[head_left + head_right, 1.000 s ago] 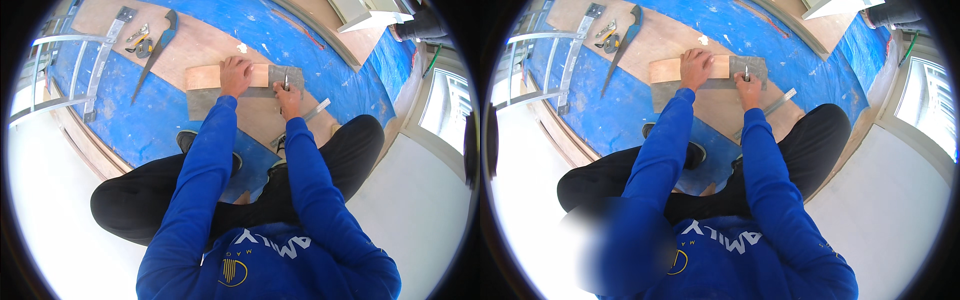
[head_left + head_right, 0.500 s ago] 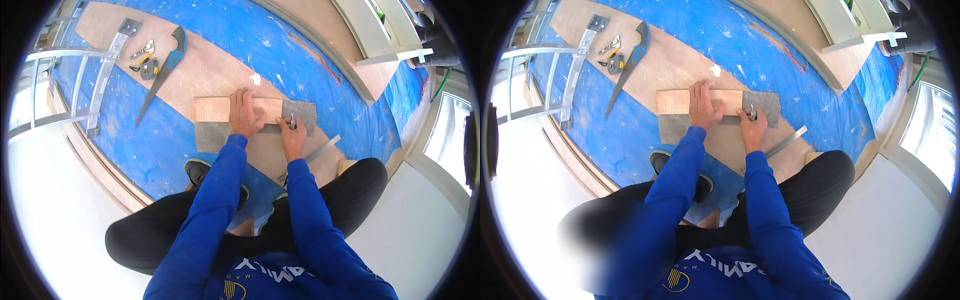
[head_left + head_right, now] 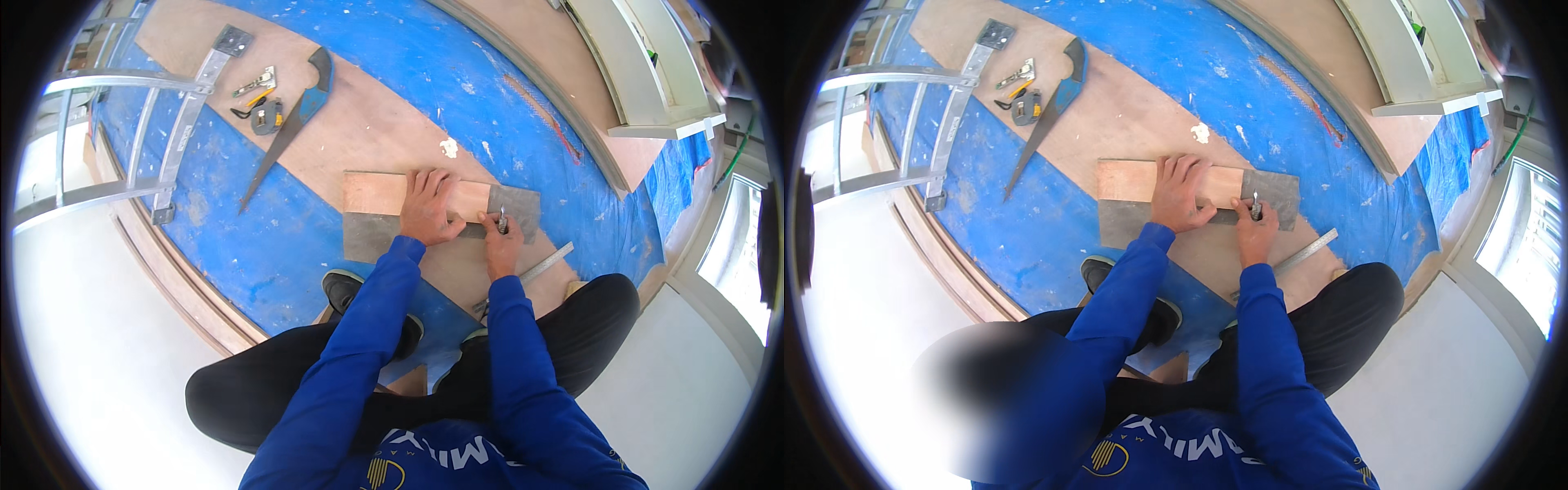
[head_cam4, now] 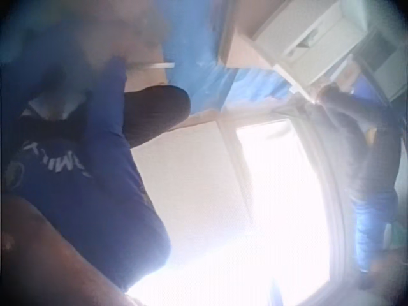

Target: The person sits on the floor and uses a utility knife to cut a piece of gray material, using a wooden plank as a guide. They repeatedly score and snap the material, then discard the offcuts into a bag.

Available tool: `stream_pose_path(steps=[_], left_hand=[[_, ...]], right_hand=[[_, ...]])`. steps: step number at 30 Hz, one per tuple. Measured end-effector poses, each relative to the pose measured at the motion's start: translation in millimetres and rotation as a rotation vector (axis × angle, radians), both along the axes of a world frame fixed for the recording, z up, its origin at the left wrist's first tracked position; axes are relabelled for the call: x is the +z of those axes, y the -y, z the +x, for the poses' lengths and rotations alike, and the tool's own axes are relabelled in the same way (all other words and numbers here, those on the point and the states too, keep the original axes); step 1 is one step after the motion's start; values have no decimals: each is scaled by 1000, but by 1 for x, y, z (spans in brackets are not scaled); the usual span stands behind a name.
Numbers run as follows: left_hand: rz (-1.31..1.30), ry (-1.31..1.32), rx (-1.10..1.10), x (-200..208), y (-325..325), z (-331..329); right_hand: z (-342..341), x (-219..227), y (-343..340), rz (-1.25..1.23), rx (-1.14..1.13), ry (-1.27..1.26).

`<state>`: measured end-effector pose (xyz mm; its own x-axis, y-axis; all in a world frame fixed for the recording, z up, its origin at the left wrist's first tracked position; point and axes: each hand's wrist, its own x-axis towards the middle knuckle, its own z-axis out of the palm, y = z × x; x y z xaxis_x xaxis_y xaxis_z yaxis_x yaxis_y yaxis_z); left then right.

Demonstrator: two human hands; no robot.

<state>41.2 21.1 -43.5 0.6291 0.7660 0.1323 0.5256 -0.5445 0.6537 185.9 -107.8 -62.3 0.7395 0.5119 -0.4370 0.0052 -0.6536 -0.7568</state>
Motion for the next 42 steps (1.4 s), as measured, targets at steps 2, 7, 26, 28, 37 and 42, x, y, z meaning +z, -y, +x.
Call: stream_pose_path(steps=[2, 7, 26, 28, 37, 42], left_hand=[[-31, -12, -28, 2, 0, -4], [52, 13, 80, 3, -8, -31], [-477, 183, 1405, -37, 47, -142], [-463, 195, 1397, -23, 43, -140], [-529, 191, 1311, -8, 30, -143], [-388, -30, 1302, -21, 21, -130]], right_hand=[[-1, -3, 0, 8, -23, -3], [0, -5, 0, 117, 48, 39], [31, -42, -1, 107, 69, -239], [41, -48, 2, 75, 52, -291], [37, -31, -4, -71, 84, -313], [29, -34, 4, 126, 55, -327]])
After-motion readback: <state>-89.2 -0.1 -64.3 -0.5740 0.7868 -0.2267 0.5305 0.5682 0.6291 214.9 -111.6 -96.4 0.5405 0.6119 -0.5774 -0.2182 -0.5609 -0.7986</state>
